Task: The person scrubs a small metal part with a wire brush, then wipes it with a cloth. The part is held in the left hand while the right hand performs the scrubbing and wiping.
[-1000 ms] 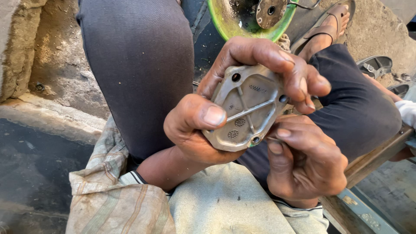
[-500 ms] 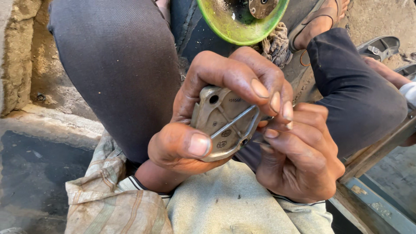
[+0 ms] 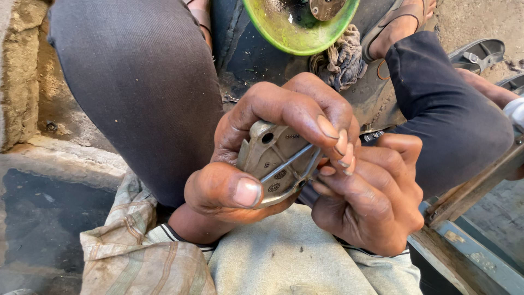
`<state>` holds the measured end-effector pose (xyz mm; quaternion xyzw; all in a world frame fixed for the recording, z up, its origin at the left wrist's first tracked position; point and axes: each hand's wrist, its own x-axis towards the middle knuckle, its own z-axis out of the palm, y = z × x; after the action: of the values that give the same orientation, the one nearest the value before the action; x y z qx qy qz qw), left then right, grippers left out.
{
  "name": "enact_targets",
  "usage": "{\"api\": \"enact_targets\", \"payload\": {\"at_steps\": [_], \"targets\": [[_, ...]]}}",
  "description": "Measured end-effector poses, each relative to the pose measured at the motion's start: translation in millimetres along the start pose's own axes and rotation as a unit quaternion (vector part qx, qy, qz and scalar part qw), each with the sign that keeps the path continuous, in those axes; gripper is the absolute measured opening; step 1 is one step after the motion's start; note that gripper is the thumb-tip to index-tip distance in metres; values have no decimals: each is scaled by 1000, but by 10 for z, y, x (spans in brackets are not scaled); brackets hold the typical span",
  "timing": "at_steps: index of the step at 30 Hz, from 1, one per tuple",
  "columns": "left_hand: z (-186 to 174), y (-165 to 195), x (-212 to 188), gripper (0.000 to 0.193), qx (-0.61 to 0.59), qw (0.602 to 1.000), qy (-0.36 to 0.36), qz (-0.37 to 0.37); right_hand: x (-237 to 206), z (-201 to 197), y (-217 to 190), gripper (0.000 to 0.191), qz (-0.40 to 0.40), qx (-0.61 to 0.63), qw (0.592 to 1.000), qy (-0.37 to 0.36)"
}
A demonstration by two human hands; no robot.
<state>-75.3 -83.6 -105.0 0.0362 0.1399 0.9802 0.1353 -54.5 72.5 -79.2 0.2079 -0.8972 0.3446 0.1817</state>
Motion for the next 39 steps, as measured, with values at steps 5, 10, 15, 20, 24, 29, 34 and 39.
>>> {"api": "enact_targets", "payload": {"at_steps": [5,10,15,20,24,29,34,39], "targets": [[-35,-46,18,50,-4,1000,-15,25,56,-2,-84,23,21,-12,1000,-9],[-57,-90,23,52,-34,999,-15,25,-43,78,53,25,-56,14,997,56],[-50,-151,50,52,-26,997,-22,68,-119,20,139,29,-66,36,997,29],[-46,-108,17,52,-31,999,-11,40,-101,33,143,29,-108,40,993,38],[-39,-60,-8,52,-22,1000,-11,9,-135,40,86,28,-55,23,997,45],[-54,-55,6,50,-15,1000,-16,2,-115,74,96,27,-82,28,994,64],[-67,-67,-11,53,-23,1000,-10,-10,-66,24,83,30,-73,39,996,26],[-74,-67,-41,51,-18,1000,-17,-3,-95,67,110,30,-95,13,993,67]]}}
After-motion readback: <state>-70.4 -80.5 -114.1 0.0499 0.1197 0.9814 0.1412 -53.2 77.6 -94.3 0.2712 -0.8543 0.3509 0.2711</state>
